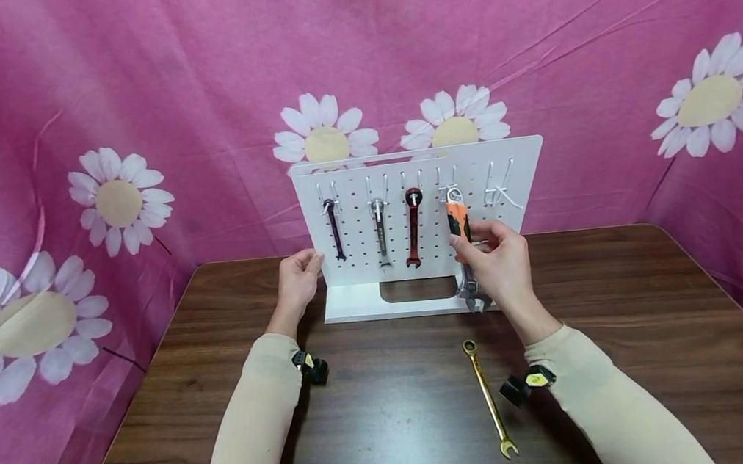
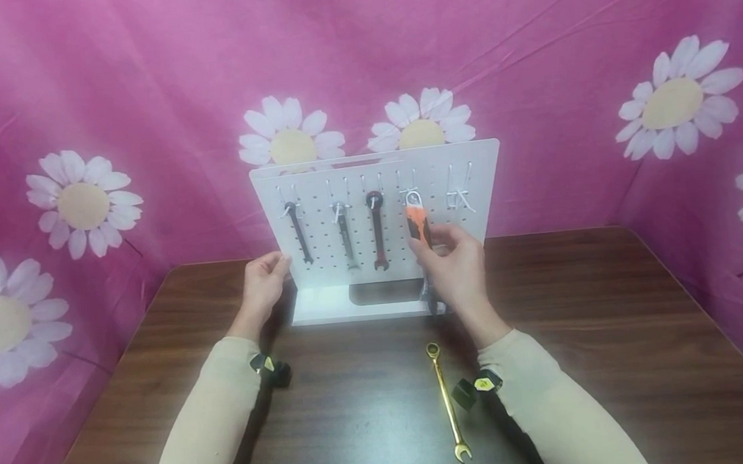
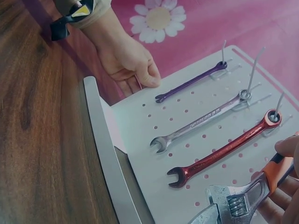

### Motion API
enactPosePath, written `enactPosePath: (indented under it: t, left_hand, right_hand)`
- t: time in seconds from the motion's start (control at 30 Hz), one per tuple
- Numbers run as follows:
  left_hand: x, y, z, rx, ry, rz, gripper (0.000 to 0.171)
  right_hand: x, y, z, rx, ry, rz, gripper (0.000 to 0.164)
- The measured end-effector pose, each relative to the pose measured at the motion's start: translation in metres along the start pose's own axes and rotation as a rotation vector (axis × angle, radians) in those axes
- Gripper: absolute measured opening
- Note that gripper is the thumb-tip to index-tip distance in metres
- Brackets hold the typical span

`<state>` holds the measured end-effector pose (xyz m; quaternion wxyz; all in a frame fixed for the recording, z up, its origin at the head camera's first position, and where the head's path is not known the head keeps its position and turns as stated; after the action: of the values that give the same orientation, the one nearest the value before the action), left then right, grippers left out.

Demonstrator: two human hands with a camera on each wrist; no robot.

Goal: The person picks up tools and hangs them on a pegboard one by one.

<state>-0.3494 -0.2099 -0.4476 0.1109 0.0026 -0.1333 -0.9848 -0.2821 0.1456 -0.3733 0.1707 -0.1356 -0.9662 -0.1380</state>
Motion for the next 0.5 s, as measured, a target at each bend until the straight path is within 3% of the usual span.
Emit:
enactPosePath:
  t: [0.27,0.5]
  left_hand:
    - [0.000,0.000,0.001,-0.019,-0.012,0.005,0.022]
    - [0.000,-0.001,0.000,-0.032,-0.018,0.005,0.021]
  right_hand:
    - [0.011,-0.010,0.010,0.019,-0.026,0.022,0.034]
    - [0.015,-0.015,0.015,-0.070,-0.053,0.019,0.036]
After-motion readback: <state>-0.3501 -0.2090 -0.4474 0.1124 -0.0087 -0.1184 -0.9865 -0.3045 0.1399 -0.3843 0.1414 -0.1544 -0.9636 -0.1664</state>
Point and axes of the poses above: each hand's wrist, its own x-axis towards the middle knuckle, its own y-axis out of the back of the hand, z = x × y, the point moved 6 cm from there along x, towards the middle knuckle, and after that the axes turned 6 degrees about y, right-handed, at the moved point
